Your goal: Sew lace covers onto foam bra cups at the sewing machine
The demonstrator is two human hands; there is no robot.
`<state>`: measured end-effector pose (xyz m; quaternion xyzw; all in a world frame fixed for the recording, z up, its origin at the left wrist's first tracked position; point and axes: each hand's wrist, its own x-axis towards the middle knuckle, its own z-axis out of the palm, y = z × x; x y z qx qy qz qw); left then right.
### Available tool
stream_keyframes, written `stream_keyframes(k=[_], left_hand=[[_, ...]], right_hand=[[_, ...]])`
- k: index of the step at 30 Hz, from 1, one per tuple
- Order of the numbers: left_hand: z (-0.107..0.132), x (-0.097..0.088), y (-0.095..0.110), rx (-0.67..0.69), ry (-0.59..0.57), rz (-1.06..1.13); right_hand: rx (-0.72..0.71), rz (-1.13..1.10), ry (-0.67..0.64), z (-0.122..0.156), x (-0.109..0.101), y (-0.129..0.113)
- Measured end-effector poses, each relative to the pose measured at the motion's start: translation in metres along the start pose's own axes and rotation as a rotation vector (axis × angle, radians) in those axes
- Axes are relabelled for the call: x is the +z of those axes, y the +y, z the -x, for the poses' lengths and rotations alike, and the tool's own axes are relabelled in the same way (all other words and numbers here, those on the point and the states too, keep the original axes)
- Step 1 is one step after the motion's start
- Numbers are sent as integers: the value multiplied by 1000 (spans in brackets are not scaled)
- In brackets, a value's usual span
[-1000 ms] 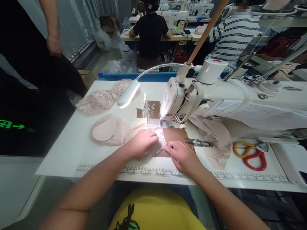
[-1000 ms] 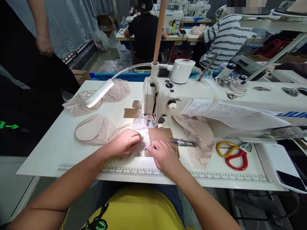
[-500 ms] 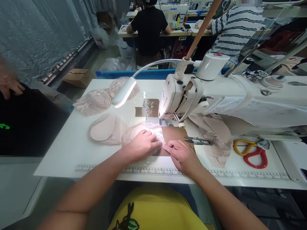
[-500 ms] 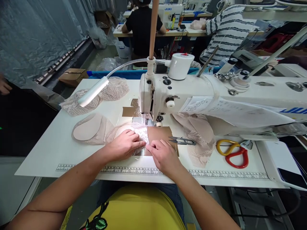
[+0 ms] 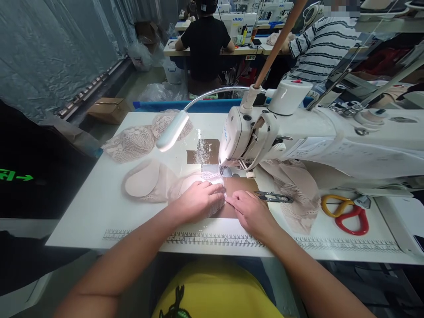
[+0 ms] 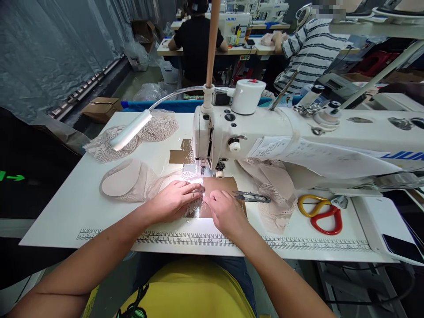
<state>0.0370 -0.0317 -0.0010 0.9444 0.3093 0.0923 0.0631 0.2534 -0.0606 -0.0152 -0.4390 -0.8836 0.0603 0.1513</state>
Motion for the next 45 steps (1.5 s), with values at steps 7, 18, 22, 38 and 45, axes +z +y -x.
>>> stream_keyframes(k=[7, 18, 22, 38, 45], left_hand=[[-7, 5, -1, -34, -7, -107], [-10, 8, -13, -9, -13, -103], [-17, 4, -25, 2, -48, -121], [-22, -1, -39, 31, -18, -69], [-24, 5, -48, 49, 6, -49]], right_hand=[[7, 26, -3, 1, 2, -1], [3, 41, -89, -10, -7, -1], [30, 35, -174, -23, -13, 2], [75, 108, -121, -38, 0, 10], [92, 154, -109, -42, 1, 12]])
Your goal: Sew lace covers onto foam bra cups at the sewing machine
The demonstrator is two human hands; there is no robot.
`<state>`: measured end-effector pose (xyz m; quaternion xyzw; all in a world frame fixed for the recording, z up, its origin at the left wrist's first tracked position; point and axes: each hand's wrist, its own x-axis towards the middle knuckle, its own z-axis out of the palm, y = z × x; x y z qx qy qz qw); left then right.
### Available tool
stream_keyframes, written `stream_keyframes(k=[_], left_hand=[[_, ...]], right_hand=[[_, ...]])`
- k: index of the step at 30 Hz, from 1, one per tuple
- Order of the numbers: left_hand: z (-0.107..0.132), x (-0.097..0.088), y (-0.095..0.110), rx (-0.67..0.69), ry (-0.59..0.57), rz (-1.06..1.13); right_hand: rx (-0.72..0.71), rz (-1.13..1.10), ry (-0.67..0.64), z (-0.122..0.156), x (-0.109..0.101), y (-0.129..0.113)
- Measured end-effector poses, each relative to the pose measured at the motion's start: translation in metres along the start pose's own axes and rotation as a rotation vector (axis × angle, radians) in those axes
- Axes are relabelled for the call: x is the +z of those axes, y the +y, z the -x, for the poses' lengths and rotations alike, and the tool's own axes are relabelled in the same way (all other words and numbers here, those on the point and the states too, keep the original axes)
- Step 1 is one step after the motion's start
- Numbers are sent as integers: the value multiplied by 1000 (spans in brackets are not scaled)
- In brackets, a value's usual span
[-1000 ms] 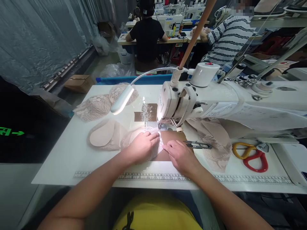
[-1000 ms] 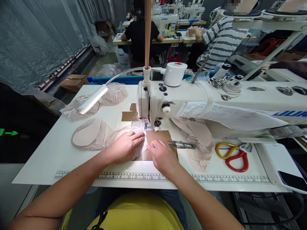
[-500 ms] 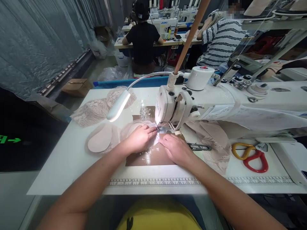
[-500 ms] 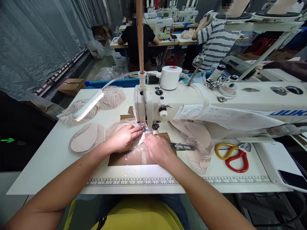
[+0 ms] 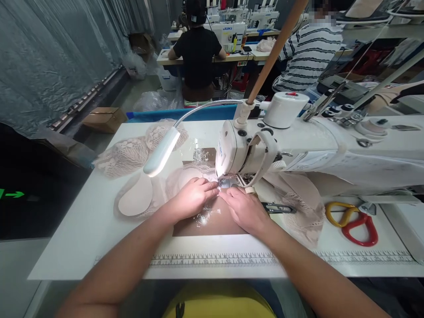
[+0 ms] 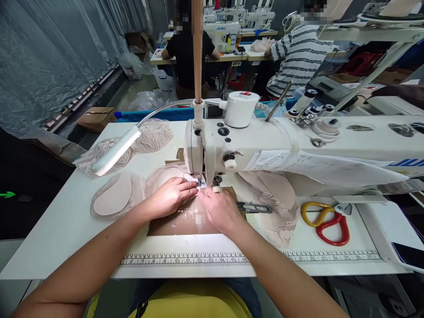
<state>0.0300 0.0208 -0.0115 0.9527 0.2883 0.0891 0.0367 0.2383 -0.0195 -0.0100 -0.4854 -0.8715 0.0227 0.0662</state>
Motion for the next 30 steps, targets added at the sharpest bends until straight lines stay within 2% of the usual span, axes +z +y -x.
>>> stream_keyframes(k=[7, 18, 20, 23, 27, 30], left_hand=[[-7, 5, -13, -28, 45, 9], [-10, 4, -17, -73, 39, -3], [-9, 0, -15, -82, 35, -15], [-6, -12, -10, -163, 10, -40], [1, -29, 5, -252, -83, 9], [5, -34, 17, -279, -144, 65]], right_hand=[[48, -36, 61, -3, 6, 2], [77, -170, 142, -3, 10, 6], [86, -200, 158, -3, 10, 6], [91, -270, 186, -2, 9, 7], [87, -342, 233, -1, 9, 10], [84, -348, 242, -1, 10, 11]])
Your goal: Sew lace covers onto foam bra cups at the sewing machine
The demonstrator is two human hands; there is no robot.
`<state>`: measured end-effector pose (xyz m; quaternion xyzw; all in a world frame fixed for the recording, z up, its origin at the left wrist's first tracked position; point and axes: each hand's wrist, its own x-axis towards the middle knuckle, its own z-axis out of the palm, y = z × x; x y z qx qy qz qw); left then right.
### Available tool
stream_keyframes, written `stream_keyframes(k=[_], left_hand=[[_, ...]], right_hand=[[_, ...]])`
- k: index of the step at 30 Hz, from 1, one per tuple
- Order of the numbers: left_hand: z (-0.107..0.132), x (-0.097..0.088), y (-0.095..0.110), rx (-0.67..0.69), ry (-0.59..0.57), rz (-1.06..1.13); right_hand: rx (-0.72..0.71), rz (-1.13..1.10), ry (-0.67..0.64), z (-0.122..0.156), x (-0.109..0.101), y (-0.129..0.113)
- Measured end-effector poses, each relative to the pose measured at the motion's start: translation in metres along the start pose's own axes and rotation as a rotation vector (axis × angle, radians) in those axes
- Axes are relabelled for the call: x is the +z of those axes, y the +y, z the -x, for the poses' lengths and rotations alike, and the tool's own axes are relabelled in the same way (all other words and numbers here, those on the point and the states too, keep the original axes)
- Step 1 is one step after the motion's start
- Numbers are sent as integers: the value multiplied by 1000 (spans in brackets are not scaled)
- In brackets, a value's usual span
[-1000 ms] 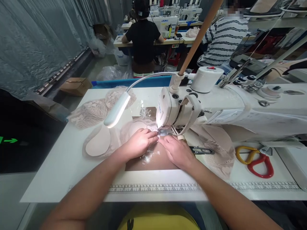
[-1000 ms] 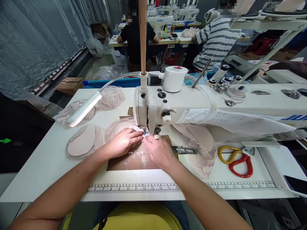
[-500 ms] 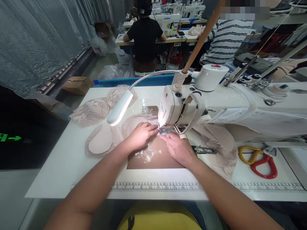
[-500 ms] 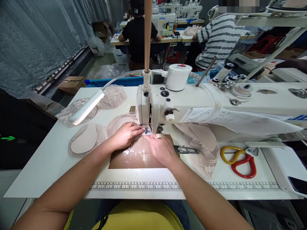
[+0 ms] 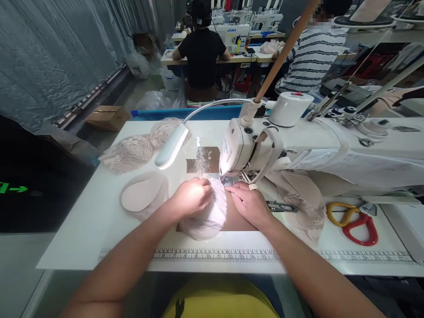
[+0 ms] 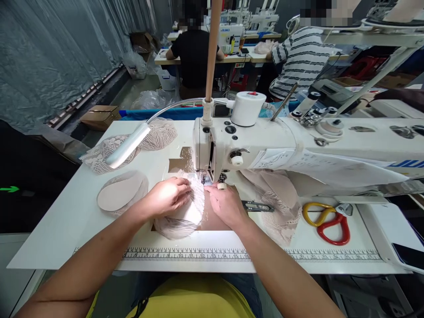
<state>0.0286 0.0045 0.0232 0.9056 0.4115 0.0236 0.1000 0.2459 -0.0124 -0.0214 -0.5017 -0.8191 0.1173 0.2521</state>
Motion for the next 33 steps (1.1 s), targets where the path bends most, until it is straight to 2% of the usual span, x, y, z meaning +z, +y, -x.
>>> stream_keyframes(k=[5, 11, 23, 29, 33], left_hand=[[0, 9, 10, -7, 19, -88], [1, 9, 5, 24, 14, -136], [1, 20, 10, 166, 54, -15], [-1, 22, 8, 152, 50, -20], [-4, 24, 7, 160, 53, -47]], right_hand=[[8, 31, 6, 1, 1, 2], [8, 49, 12, 2, 0, 1], [-8, 105, -2, 3, -3, -4], [-64, 159, -120, 1, -1, -7], [-54, 207, -130, 0, 1, -7]])
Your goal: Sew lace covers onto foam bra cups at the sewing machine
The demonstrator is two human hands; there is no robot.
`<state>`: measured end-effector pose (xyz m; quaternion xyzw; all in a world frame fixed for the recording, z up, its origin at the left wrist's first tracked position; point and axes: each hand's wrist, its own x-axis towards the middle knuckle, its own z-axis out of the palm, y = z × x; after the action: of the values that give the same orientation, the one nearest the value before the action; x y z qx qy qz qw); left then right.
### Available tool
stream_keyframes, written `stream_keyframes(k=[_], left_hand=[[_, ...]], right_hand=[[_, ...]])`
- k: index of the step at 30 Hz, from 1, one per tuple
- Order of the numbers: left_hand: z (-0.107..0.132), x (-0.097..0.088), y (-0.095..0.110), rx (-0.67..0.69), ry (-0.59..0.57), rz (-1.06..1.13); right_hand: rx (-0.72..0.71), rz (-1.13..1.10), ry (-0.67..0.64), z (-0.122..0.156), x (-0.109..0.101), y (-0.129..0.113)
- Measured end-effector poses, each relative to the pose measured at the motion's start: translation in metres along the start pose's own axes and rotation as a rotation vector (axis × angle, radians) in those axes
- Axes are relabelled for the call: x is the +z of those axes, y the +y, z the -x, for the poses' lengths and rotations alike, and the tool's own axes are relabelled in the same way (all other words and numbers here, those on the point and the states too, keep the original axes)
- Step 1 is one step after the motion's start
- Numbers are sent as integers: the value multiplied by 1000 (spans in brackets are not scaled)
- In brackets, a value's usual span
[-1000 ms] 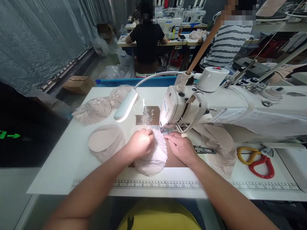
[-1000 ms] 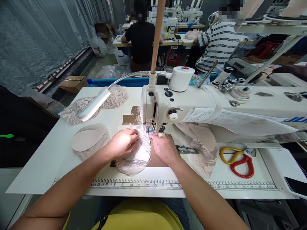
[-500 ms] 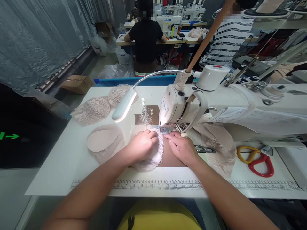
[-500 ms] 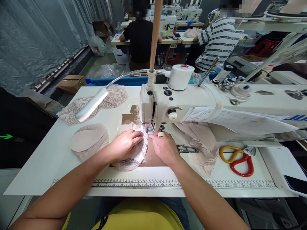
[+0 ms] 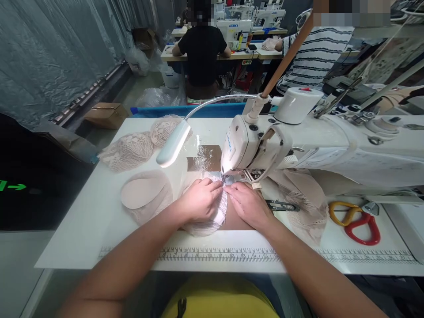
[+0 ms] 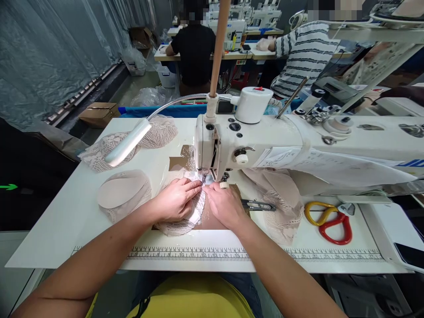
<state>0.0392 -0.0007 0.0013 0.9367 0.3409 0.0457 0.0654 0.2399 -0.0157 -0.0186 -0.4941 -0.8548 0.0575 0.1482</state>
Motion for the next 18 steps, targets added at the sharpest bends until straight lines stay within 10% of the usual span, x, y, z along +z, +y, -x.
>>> stream_keyframes(k=[8, 14, 18], left_hand=[[1, -8, -11, -38, 50, 7], [19, -36, -22, -589, 37, -147], [33, -41, -30, -634, -141, 96]], right_hand=[[-83, -70, 57, 6, -1, 1], [-316, -176, 1, 13, -4, -3], [-338, -204, 5, 13, -3, -3]])
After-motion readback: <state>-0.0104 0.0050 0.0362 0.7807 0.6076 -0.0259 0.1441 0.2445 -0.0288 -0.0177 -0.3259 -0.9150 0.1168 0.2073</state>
